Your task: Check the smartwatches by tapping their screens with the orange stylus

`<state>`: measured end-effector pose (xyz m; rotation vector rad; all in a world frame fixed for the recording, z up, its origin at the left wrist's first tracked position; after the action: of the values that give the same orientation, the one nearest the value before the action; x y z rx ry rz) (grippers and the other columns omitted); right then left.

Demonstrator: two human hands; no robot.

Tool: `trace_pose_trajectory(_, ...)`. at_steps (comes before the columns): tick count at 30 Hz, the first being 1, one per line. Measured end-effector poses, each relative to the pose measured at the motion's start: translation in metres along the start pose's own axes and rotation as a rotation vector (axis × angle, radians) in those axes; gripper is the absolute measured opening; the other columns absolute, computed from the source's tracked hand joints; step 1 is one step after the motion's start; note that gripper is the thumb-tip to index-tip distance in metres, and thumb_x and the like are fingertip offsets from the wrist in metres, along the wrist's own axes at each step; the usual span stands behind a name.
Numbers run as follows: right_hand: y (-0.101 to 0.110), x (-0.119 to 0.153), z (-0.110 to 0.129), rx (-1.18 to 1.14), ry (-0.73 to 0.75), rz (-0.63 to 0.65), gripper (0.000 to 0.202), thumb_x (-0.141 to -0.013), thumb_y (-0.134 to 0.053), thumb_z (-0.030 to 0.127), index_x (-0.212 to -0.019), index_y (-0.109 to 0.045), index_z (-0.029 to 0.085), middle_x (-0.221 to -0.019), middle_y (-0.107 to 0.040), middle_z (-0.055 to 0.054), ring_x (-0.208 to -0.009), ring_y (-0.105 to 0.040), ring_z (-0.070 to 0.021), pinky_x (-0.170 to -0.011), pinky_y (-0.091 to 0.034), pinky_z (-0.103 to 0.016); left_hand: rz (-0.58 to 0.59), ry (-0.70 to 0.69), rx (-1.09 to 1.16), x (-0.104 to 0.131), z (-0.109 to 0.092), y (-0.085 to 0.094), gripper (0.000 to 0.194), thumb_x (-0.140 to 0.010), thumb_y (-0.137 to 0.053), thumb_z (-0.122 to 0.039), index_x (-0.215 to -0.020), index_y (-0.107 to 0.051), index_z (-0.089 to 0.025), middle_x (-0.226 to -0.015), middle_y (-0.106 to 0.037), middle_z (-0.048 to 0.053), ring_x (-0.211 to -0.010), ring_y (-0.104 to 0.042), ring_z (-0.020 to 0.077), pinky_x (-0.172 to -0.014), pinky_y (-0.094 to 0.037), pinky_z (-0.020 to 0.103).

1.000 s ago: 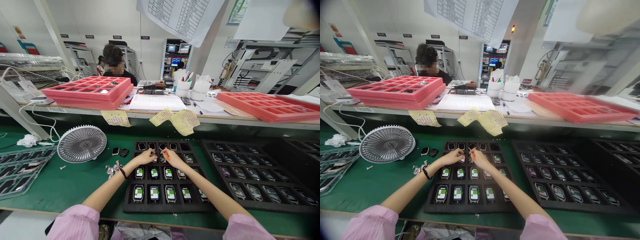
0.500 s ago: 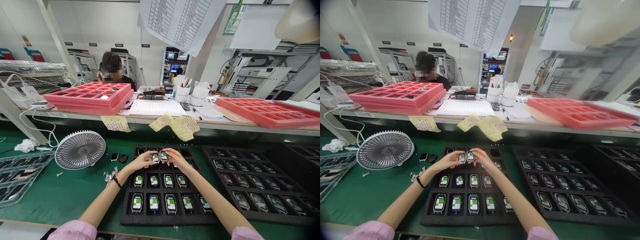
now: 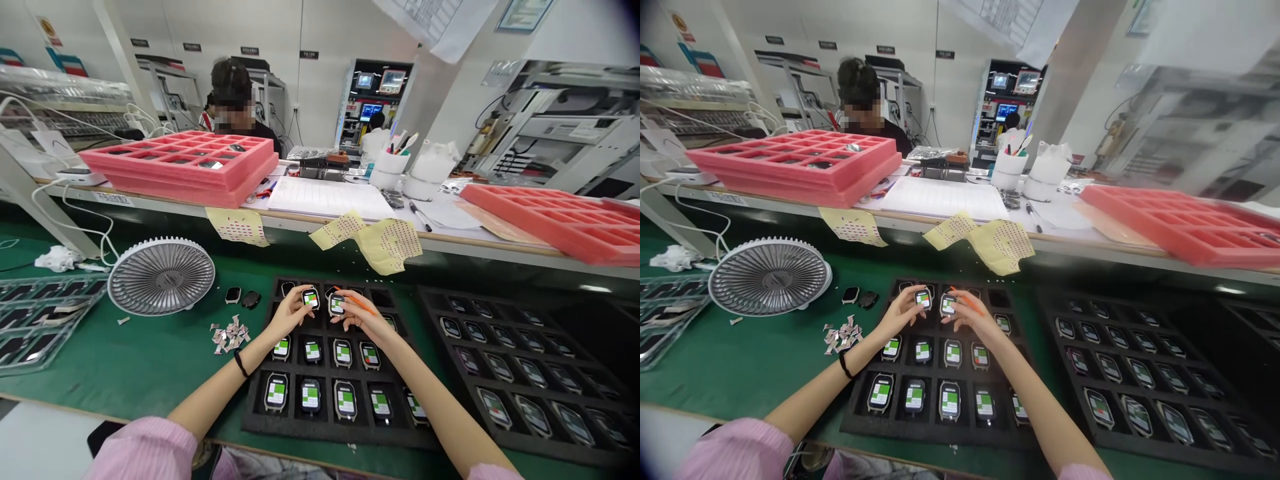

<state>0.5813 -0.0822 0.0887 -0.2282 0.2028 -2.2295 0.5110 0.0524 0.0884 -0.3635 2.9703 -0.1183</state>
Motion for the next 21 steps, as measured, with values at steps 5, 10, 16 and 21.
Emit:
trace_pose_trajectory(5, -0.01, 0.006, 0.009, 0.088, 0.079, 0.043, 0.034, -0.079, -0.069, 0.03, -0.11, -0.056, 0.023, -0.101, -0.064, -0.006, -0.076, -0.071, -0.0202, -0.059, -0.054, -0.027, -0.019, 0.013, -0.048, 0.001, 0.003, 0.002, 0.041, -0.085, -0.055, -0.048, -0.113, -0.054, -0.019, -0.087, -0.059, 0.004, -0.058, -0.059, 0.0103, -0.04, -0.036, 0.017)
trace_pose_trajectory(10, -0.008, 0.002, 0.003, 0.116, 0.105, 0.049, 0.039, -0.076, -0.072, 0.031, -0.11, -0.055, 0.023, -0.105, -0.063, -0.007, -0.072, -0.071, -0.0194, -0.057, -0.055, -0.027, -0.036, 0.022, -0.049, 0.002, 0.005, 0.005, 0.042, -0.084, -0.054, -0.049, -0.113, -0.055, -0.018, -0.088, -0.059, 0.004, -0.058, -0.058, 0.0099, -0.04, -0.036, 0.017)
trace_pose_trajectory(16, 0.0, 0.003, 0.004, 0.117, 0.096, -0.039, 0.027, -0.082, -0.064, 0.04, -0.099, -0.059, 0.02, -0.078, -0.065, -0.002, -0.062, -0.07, -0.0201, -0.05, -0.052, -0.027, -0.015, 0.026, -0.045, 0.003, 0.004, 0.001, 0.045, -0.083, -0.058, -0.048, -0.114, -0.053, -0.017, -0.09, -0.059, 0.005, -0.059, -0.057, 0.0102, -0.04, -0.033, 0.017)
trace_pose_trajectory(21, -0.005, 0.006, 0.011, 0.104, 0.109, -0.024, 0.026, -0.084, -0.061, 0.04, -0.101, -0.059, 0.02, -0.079, -0.065, -0.003, -0.065, -0.07, -0.0209, -0.052, -0.053, -0.029, -0.016, -0.002, -0.041, 0.002, 0.001, -0.001, 0.043, -0.079, -0.063, -0.047, -0.11, -0.054, -0.018, -0.09, -0.058, 0.004, -0.064, -0.053, 0.0104, -0.049, -0.041, 0.019)
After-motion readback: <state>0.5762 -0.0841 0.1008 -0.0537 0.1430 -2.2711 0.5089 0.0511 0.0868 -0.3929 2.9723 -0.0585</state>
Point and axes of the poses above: each hand's wrist, its own x-axis away from the middle knuckle, its own y-axis out of the back of the hand, z = x × y, the point moved 10 cm from there along -x, towards the middle knuckle
